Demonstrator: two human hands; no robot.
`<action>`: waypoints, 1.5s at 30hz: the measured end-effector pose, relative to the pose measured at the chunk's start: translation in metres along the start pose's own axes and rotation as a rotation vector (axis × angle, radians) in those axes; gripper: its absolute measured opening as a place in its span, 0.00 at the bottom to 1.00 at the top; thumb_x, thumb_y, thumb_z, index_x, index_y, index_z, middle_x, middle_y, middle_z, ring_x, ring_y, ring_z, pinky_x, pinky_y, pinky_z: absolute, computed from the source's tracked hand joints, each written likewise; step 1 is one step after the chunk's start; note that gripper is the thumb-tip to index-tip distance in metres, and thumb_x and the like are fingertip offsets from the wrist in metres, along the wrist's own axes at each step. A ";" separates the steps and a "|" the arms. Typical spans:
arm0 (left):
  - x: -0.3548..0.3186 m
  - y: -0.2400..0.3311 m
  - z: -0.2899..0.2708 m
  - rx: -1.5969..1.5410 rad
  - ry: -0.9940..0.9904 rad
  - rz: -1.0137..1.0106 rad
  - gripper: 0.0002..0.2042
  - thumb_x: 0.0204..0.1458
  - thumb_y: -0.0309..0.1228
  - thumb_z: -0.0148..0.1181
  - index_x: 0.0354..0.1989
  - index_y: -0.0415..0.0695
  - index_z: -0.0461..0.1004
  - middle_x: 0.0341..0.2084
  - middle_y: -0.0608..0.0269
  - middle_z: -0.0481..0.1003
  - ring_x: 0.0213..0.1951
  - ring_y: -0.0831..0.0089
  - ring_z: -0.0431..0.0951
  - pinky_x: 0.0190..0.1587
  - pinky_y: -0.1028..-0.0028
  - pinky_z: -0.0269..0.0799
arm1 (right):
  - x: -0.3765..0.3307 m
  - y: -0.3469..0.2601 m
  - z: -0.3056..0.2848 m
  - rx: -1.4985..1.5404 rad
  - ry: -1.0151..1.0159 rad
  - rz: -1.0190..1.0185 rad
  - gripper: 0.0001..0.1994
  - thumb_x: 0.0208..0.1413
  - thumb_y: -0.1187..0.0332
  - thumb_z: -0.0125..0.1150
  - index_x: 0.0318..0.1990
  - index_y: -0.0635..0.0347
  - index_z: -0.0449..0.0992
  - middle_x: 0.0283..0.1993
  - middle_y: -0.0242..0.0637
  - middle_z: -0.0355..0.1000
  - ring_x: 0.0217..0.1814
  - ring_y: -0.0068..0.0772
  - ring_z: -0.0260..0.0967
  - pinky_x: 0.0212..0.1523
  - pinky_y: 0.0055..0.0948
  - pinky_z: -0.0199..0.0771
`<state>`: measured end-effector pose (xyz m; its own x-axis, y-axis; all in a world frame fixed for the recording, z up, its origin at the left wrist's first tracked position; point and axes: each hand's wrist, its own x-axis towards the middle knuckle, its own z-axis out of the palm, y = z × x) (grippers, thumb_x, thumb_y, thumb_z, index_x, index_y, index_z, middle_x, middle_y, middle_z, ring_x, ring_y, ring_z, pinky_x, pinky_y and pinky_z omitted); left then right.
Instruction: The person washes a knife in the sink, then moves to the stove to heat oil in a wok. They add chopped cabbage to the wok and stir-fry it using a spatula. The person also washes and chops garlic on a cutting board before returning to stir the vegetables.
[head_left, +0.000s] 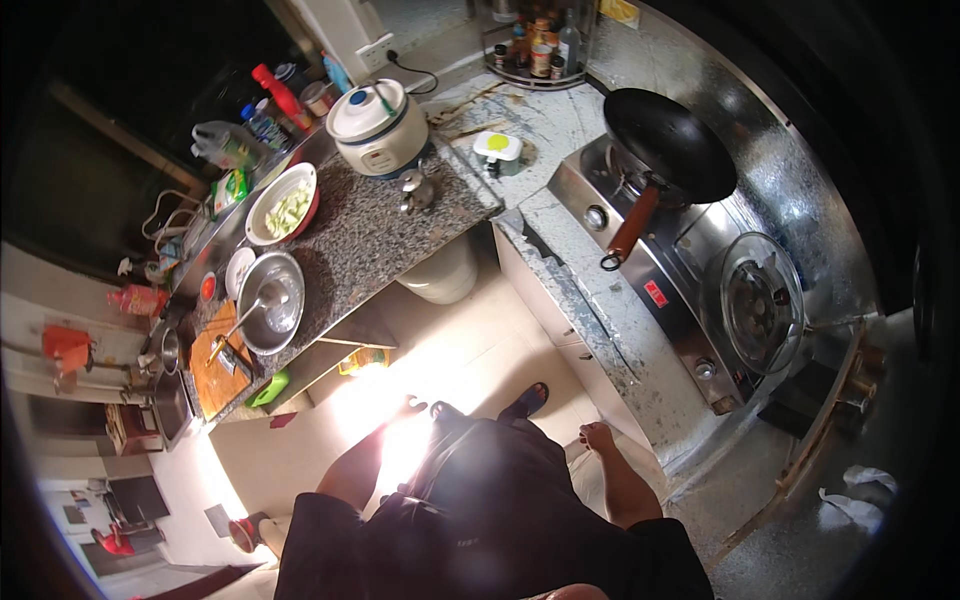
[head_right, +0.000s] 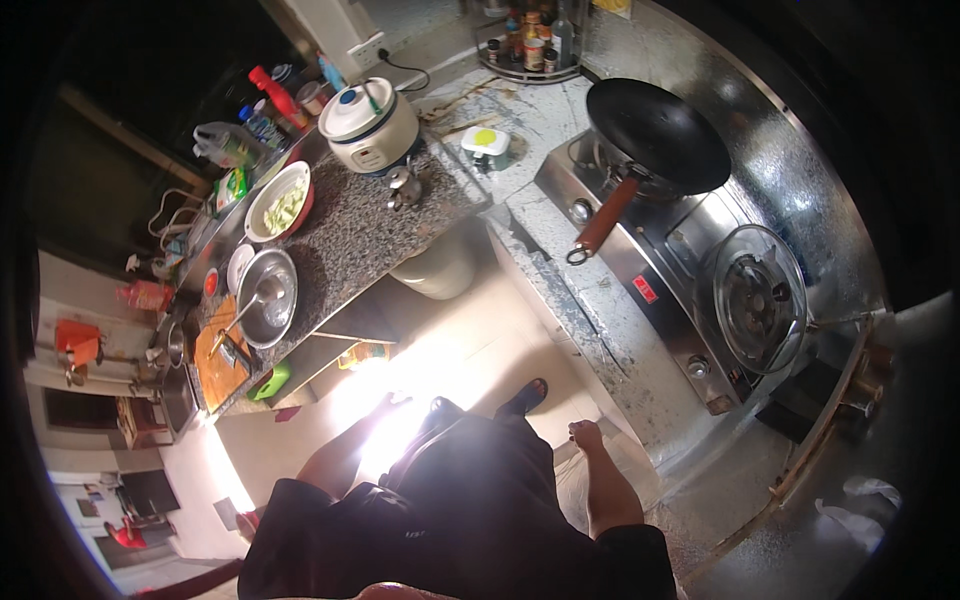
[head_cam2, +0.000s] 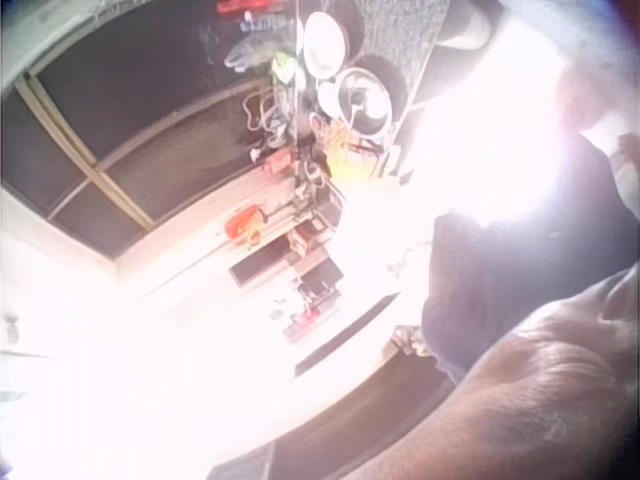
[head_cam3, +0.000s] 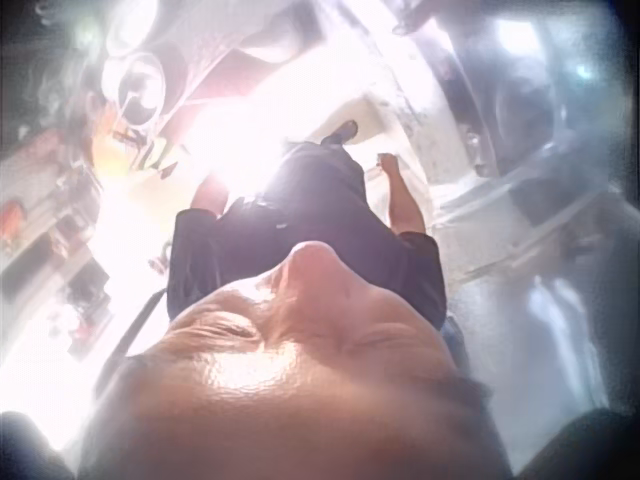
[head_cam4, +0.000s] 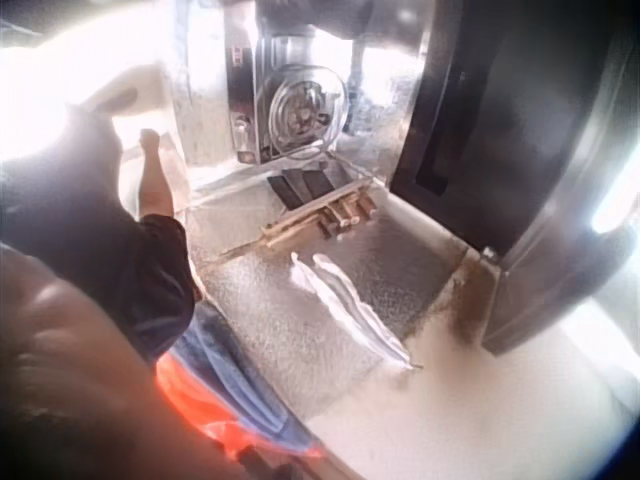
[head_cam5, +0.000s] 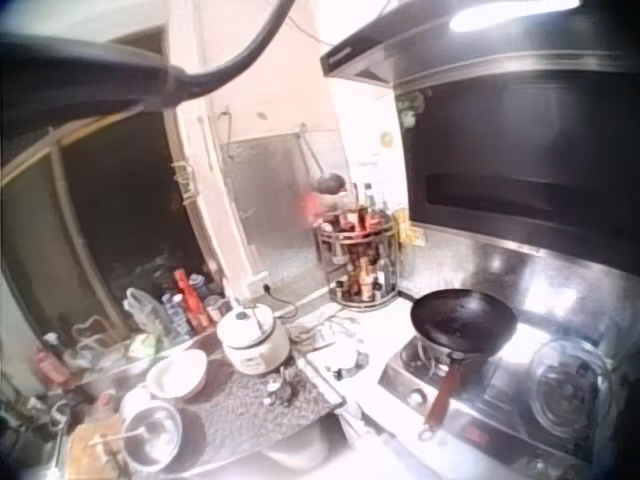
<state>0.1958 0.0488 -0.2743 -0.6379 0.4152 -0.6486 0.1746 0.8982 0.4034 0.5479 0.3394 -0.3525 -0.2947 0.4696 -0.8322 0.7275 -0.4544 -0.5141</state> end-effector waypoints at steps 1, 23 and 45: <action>-0.006 -0.044 0.014 -0.039 0.022 -0.039 0.22 0.47 0.42 0.53 0.44 0.36 0.67 0.28 0.60 0.74 0.27 0.71 0.73 0.29 0.72 0.69 | 0.004 0.000 0.003 -0.046 -0.009 -0.021 0.12 0.44 0.64 0.54 0.23 0.67 0.71 0.19 0.36 0.69 0.19 0.25 0.67 0.21 0.24 0.67; -0.036 -0.321 0.077 -0.486 0.098 -0.184 0.16 0.46 0.37 0.56 0.37 0.36 0.70 0.21 0.59 0.73 0.18 0.74 0.71 0.25 0.75 0.69 | -0.016 0.000 0.146 -0.392 -0.098 -0.219 0.12 0.50 0.62 0.54 0.30 0.63 0.71 0.24 0.33 0.70 0.23 0.23 0.68 0.21 0.23 0.64; -0.034 -0.243 0.065 -0.849 -0.055 -0.419 0.17 0.48 0.38 0.55 0.42 0.42 0.64 0.26 0.60 0.71 0.21 0.72 0.72 0.19 0.76 0.65 | -0.141 -0.387 -0.013 0.971 -0.144 -0.597 0.21 0.52 0.49 0.49 0.42 0.58 0.63 0.37 0.42 0.67 0.39 0.36 0.66 0.44 0.39 0.64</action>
<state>0.2235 -0.1742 -0.3922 -0.4846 0.1081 -0.8680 -0.6784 0.5801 0.4509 0.3160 0.4585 -0.0336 -0.5455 0.7440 -0.3859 -0.3181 -0.6098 -0.7259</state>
